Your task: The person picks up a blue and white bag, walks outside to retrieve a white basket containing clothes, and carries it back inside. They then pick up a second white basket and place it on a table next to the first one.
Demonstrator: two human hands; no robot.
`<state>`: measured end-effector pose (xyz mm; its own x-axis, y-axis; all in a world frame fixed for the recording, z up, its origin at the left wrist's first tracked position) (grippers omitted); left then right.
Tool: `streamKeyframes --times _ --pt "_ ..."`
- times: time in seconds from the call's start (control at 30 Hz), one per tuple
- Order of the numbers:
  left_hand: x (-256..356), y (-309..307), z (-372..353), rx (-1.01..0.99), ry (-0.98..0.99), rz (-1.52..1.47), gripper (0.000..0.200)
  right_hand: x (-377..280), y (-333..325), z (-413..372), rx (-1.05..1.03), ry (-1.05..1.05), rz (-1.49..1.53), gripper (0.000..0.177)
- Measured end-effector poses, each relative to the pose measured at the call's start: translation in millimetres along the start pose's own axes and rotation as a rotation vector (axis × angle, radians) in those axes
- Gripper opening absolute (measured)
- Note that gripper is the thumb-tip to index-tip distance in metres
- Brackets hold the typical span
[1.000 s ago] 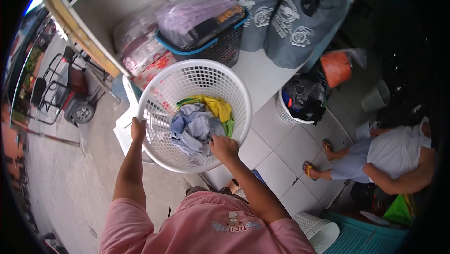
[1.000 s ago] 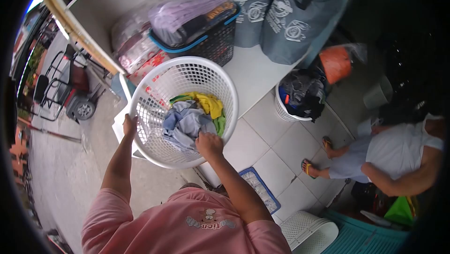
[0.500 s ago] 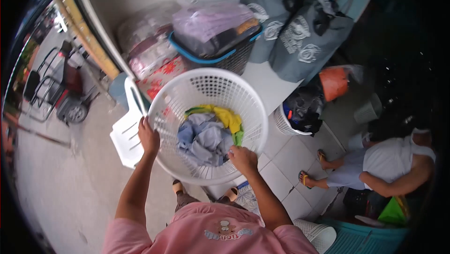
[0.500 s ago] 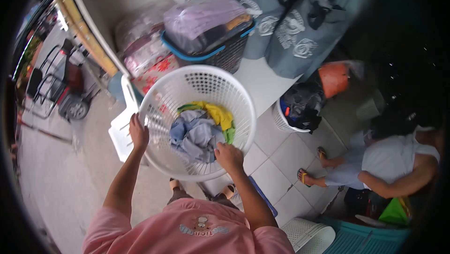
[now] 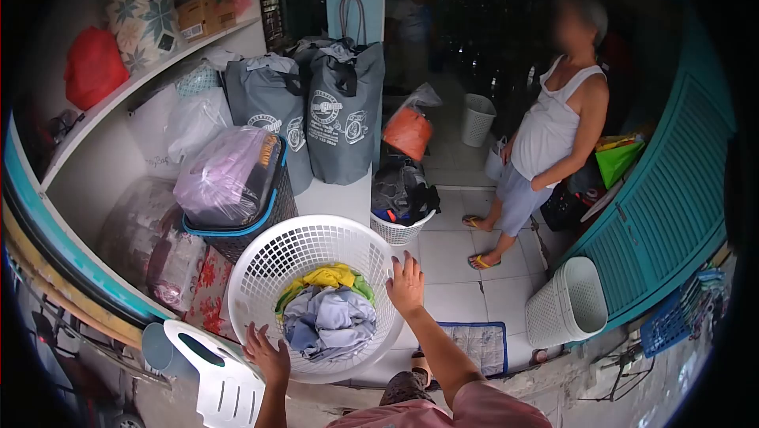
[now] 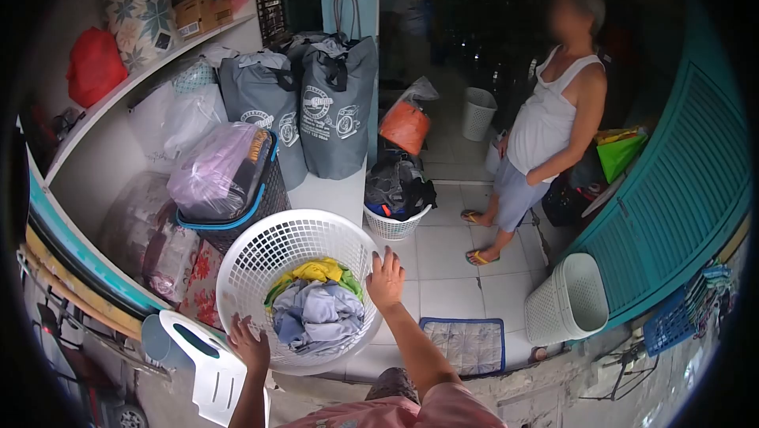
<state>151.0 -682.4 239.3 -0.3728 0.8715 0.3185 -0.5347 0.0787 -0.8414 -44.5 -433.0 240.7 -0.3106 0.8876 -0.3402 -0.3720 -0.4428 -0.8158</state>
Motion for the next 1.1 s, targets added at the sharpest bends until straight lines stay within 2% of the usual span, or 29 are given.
streamKeyframes --times 0.03,0.07,0.1,0.17,0.23,0.3,0.37,0.4,0.47,0.57,0.67,0.7,0.77,0.97,1.1 --pt "-8 2 4 -0.002 -0.023 -0.058 0.050 2 2 -7 -0.013 0.184 -0.055 0.055" --pt "-16 1 13 0.036 0.031 -0.036 0.056 6 11 -15 -0.102 0.264 -0.083 0.063" --pt "-25 3 25 0.025 0.051 -0.041 0.056 10 18 -19 -0.099 0.286 -0.088 0.063" --pt "-44 15 47 0.039 0.004 0.015 0.059 17 26 -20 -0.325 0.468 0.181 0.061" --pt "-81 45 72 -0.029 -0.049 -0.003 0.060 15 25 -18 -0.323 0.477 0.156 0.060" --pt "-92 53 87 -0.085 -0.111 -0.024 0.061 15 23 -17 -0.316 0.470 0.130 0.059" --pt "-92 50 96 -0.249 -0.262 -0.085 0.061 14 22 -16 -0.371 0.502 0.127 0.060" --pt "-94 54 95 -0.164 -0.214 -0.008 0.057 15 24 -14 -0.380 0.503 0.127 0.060" --pt "-104 59 97 -0.227 -0.254 0.005 0.056 20 30 -18 -0.286 0.494 0.227 0.058" --pt "-109 53 95 -0.334 -0.331 0.042 0.055 32 44 -23 -0.294 0.593 0.384 0.055" --pt "-130 68 92 -0.253 -0.290 -0.197 0.062 28 35 -22 -0.338 0.584 0.396 0.053" --pt "-132 70 90 -0.260 -0.293 -0.186 0.062 28 34 -23 -0.349 0.591 0.401 0.053" --pt "-133 70 90 -0.167 -0.299 -0.342 0.057 27 33 -22 -0.323 0.580 0.427 0.052" --pt "-137 72 88 -0.231 -0.412 -0.545 0.040 23 26 -19 -0.343 0.586 0.418 0.050" --pt "-133 68 87 -0.241 -0.429 -0.528 0.040 27 32 -21 -0.334 0.582 0.436 0.051"
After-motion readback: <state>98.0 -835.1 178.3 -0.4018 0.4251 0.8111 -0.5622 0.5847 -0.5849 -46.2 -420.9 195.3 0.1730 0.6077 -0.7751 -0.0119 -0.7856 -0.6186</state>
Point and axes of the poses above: each hand's wrist, its own z-axis towards the middle knuckle, its own y-axis out of the palm, x = y × z, the point moved 2 cm from there along z, towards the middle knuckle, and after that the axes turned 5 degrees about y, right-handed, at the moved point
